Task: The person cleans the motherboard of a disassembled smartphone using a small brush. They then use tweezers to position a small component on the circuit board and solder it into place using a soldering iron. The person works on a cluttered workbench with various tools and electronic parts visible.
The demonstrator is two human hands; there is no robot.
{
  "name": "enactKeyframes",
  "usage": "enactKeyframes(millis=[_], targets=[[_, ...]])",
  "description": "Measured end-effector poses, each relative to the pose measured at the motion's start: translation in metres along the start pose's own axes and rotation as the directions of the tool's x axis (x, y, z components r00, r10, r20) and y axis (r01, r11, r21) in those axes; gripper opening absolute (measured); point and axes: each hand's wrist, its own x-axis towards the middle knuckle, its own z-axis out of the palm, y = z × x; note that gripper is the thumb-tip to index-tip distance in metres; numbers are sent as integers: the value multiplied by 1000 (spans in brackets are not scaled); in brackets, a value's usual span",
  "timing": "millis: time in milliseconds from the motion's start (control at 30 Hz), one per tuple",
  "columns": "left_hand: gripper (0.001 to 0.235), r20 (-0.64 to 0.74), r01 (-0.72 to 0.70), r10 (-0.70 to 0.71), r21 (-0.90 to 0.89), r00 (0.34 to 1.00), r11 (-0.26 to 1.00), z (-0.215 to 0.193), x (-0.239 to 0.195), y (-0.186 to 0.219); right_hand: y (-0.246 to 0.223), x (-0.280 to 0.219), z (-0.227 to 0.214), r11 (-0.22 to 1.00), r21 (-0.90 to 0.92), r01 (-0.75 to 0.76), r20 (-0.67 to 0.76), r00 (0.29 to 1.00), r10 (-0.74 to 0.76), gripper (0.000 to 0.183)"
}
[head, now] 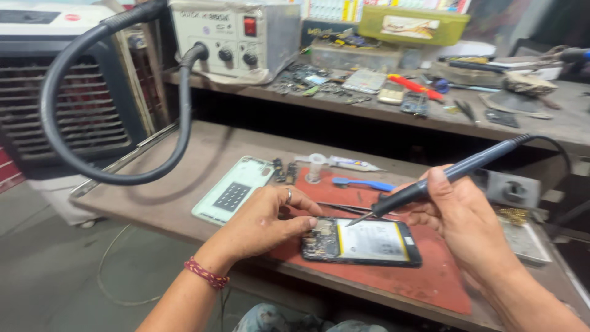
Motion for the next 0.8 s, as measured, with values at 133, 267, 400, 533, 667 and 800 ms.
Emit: enactKeyframes(millis=[133,267,400,533,667,800], targets=[[31,21,-74,76,-106,997,992,-2,-10,-18,8,3,32,998,-3,70,109,992,-69,45],[33,52,-191,199,-125,979,973,-3,-16,-25,28,8,44,989,13,147,91,985,-148,37],[35,83,-154,167,-150,982,977,-5,-18,-19,39,8,47,994,-3,107,87,991,-106,38],[38,94,-65,84,-184,992,981,-3,-19,-15,43,9,46,994,18,107,87,990,-108,40],[39,58,-161,163,-41,985,986,-1,-19,-15,44,7,46,993,7,118,102,988,-118,40],[39,57,-127,129,-42,990,991,-2,-18,-16,44,7,46,989,-14,145,132,981,-142,42]])
